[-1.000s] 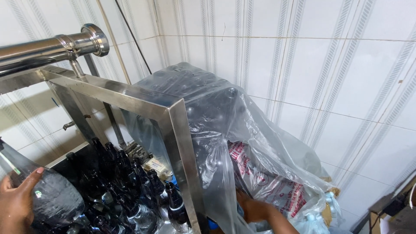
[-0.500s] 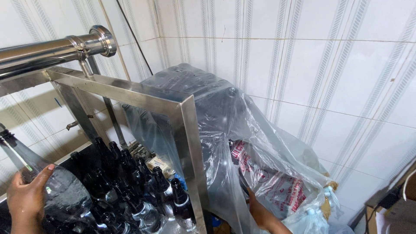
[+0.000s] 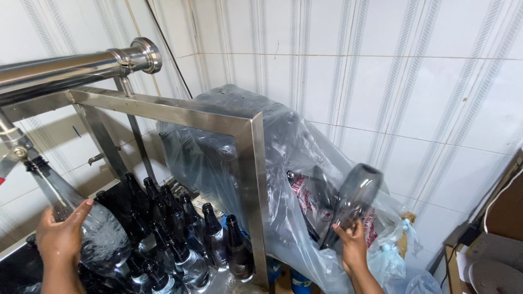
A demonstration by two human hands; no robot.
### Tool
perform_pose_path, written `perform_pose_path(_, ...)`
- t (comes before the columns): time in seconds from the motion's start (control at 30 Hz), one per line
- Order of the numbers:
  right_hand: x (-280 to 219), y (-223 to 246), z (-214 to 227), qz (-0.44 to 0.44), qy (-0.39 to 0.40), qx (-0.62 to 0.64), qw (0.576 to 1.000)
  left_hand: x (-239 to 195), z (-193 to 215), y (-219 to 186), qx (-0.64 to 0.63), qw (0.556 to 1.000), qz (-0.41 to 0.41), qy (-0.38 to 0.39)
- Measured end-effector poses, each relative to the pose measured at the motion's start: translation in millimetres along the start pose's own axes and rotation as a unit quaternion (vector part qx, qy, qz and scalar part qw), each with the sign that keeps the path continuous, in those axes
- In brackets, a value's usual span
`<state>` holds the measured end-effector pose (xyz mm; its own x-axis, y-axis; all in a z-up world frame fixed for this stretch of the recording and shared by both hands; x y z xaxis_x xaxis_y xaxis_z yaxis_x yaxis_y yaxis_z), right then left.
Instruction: The person fills multiple bottles with liquid using a manual filling station, placing each bottle under the nozzle and operating the lever.
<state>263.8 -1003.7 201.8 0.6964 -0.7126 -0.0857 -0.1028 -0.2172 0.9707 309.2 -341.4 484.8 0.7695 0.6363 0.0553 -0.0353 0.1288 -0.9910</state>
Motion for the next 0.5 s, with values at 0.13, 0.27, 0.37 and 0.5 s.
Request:
perform_pose_path(0.13, 28.3, -10.1, 0.9, 0.081, 0.049, 0.139, 0.986, 88.4, -0.5, 55.0, 0.033, 0.992, -0.117, -0.019)
perform_pose_path(0.27, -8.2, 48.8, -5.8, 0.24, 0.084, 0.118, 0.96, 64.7, 0.5, 39.4, 0.023, 0.997, -0.067, 0.001)
perform_pose_path(0.37, -52.4, 93.4, -19.1, 0.396, 0.09, 0.046, 0.912, 68.8, -3.1, 44.9, 0.002, 0.998, -0.057, 0.009)
perform_pose_path(0.5, -147.7, 137.7, -78.6, 0.698, 0.114, -0.08, 0.702, 89.5, -7.6, 57.4, 0.021, 0.997, -0.07, 0.012)
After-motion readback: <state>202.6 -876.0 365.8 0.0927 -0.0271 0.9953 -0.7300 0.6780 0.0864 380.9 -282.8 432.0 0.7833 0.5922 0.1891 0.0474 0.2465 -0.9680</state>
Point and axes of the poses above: each hand's wrist, its own x-axis towards the middle knuckle, its own z-axis out of the back of the hand, y = z × x, the point moved 9 cm from there along x, towards the middle knuckle, and after that the axes turned 11 degrees about -x, right-handed, at the moved point
